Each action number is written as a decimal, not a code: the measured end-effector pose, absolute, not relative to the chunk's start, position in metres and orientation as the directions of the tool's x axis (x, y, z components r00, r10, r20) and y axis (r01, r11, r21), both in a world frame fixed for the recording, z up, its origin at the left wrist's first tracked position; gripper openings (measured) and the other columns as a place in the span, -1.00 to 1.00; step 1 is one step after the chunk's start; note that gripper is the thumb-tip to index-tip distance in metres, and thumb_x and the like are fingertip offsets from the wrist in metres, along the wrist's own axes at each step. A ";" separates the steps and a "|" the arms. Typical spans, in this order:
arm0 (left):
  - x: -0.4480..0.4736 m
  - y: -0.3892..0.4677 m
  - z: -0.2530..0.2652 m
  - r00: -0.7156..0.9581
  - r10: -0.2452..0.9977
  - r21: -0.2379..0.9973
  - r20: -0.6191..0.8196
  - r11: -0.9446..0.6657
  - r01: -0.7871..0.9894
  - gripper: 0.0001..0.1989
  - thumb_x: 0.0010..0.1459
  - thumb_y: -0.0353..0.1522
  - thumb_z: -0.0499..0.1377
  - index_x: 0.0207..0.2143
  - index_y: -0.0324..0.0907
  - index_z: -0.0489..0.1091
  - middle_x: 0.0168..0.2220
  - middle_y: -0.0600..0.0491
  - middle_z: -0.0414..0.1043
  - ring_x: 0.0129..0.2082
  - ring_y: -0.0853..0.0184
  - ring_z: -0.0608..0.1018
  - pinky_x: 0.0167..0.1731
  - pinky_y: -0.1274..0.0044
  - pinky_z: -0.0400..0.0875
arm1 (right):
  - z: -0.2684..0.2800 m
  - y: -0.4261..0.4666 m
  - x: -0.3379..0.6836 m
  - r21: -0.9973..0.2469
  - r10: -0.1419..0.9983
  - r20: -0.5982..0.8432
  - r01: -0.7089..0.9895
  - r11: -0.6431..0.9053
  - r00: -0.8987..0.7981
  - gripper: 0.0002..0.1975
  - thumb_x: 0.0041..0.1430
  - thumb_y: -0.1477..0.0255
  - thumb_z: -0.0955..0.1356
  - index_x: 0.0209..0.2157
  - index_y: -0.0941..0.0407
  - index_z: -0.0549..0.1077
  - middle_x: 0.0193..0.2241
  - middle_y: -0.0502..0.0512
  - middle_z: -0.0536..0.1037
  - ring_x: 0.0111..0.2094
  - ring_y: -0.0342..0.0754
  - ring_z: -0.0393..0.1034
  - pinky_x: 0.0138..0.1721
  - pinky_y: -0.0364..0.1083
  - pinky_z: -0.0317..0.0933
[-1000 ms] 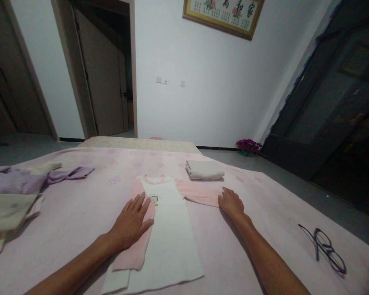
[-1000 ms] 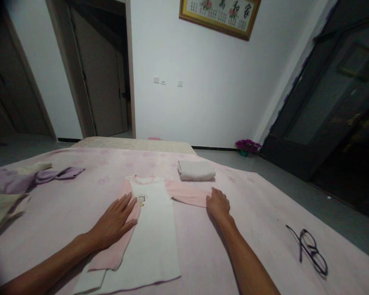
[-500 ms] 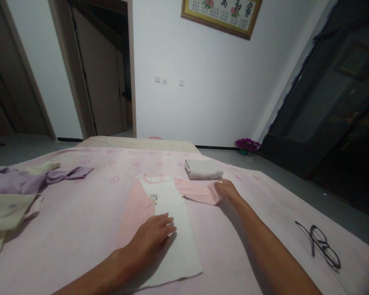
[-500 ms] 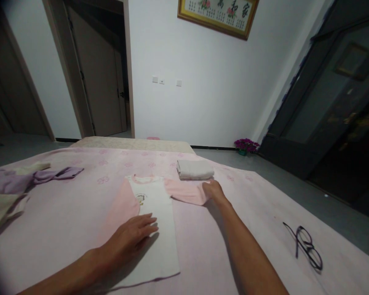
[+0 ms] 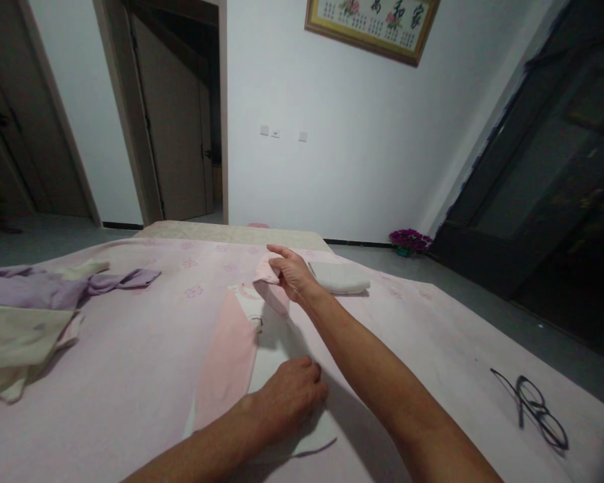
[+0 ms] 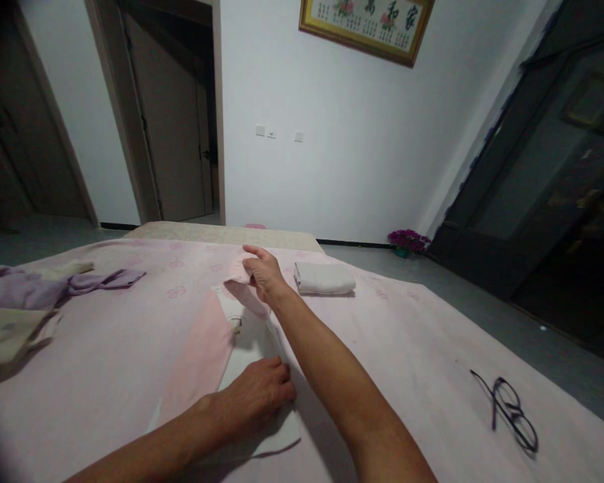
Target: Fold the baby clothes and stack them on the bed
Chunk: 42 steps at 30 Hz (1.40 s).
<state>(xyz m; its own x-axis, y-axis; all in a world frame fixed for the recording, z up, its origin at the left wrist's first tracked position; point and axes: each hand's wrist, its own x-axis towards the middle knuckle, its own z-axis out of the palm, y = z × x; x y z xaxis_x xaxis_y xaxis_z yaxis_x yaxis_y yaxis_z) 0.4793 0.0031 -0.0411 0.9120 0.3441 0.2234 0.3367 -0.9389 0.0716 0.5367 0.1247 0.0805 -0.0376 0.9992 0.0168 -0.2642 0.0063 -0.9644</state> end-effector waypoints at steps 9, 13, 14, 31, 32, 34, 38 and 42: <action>0.431 0.004 -0.034 0.899 0.350 0.131 0.264 -0.936 0.326 -0.84 0.06 -0.49 0.21 -0.31 -0.15 0.30 -0.30 0.06 0.43 -0.25 0.31 0.43 0.22 0.29 0.04 | 0.084 0.139 0.489 -0.947 0.994 0.047 -0.320 0.013 -0.101 -0.49 -0.15 0.70 0.30 -0.08 0.18 0.44 -0.46 -0.01 0.47 -0.50 -0.17 0.34 -0.58 -0.23 0.28; 0.393 -0.001 -0.038 0.871 0.468 0.352 0.152 -0.849 0.395 -0.68 -0.03 -0.55 0.18 -0.20 -0.11 0.30 -0.23 0.07 0.44 -0.23 0.30 0.43 0.00 0.39 0.28 | 0.077 0.131 0.481 -0.926 0.993 0.059 -0.376 0.016 -0.101 -0.55 -0.16 0.68 0.33 -0.14 0.17 0.43 -0.46 -0.02 0.46 -0.47 -0.15 0.35 -0.50 -0.18 0.36; 0.385 -0.002 -0.039 0.845 0.519 0.435 0.130 -0.796 0.421 -0.65 -0.04 -0.57 0.15 -0.18 -0.10 0.31 -0.21 0.07 0.45 -0.22 0.30 0.43 -0.10 0.44 0.31 | 0.074 0.127 0.482 -0.920 0.994 0.058 -0.392 0.016 -0.096 -0.57 -0.17 0.67 0.33 -0.16 0.17 0.43 -0.47 -0.04 0.45 -0.47 -0.16 0.34 -0.48 -0.17 0.36; 0.385 0.026 -0.017 0.262 0.915 0.733 -0.306 0.402 -0.549 -0.69 0.16 -0.43 0.24 -0.04 -0.32 0.39 -0.22 -0.11 0.59 -0.37 0.33 0.61 -0.39 0.56 0.51 | -0.015 0.042 0.556 -0.951 0.984 -0.159 -0.254 -0.174 -0.081 -0.71 -0.32 0.52 0.36 -0.39 0.15 0.43 -0.46 -0.03 0.46 -0.46 -0.17 0.34 -0.42 -0.18 0.25; 0.389 0.024 -0.017 0.250 0.927 0.759 -0.279 0.373 -0.533 -0.68 0.14 -0.43 0.26 -0.04 -0.32 0.40 -0.25 -0.11 0.60 -0.39 0.31 0.61 -0.42 0.54 0.51 | -0.016 0.049 0.563 -0.967 0.985 -0.156 -0.195 -0.167 -0.069 -0.74 -0.29 0.50 0.35 -0.40 0.15 0.42 -0.45 -0.01 0.47 -0.45 -0.17 0.35 -0.43 -0.19 0.24; 0.396 0.020 -0.017 0.250 0.939 0.787 -0.237 0.337 -0.517 -0.64 0.11 -0.41 0.28 -0.03 -0.33 0.41 -0.28 -0.11 0.60 -0.40 0.27 0.61 -0.43 0.50 0.52 | -0.016 0.070 0.575 -0.984 0.989 -0.150 -0.099 -0.150 -0.011 -0.73 -0.22 0.46 0.33 -0.35 0.14 0.43 -0.40 0.01 0.49 -0.46 -0.17 0.37 -0.47 -0.21 0.20; 0.401 0.015 -0.016 0.236 0.933 0.810 -0.272 0.354 -0.468 -0.57 0.07 -0.40 0.30 0.00 -0.34 0.40 -0.33 -0.10 0.59 -0.50 0.29 0.57 -0.56 0.50 0.48 | -0.017 0.124 0.589 -0.988 0.991 -0.125 0.084 -0.129 0.053 -0.52 0.00 0.35 0.33 0.01 0.08 0.36 -0.35 -0.01 0.51 -0.56 -0.21 0.33 -0.56 -0.22 0.11; 0.403 0.010 -0.022 0.237 0.937 0.849 -0.257 0.336 -0.409 -0.49 0.04 -0.38 0.31 0.05 -0.34 0.36 -0.29 -0.13 0.59 -0.44 0.24 0.60 -0.51 0.49 0.50 | -0.027 0.164 0.588 -0.982 0.996 -0.087 0.167 -0.084 -0.013 -0.52 0.12 0.27 0.34 0.08 0.10 0.36 -0.49 -0.07 0.46 -0.60 -0.20 0.28 -0.56 -0.22 0.11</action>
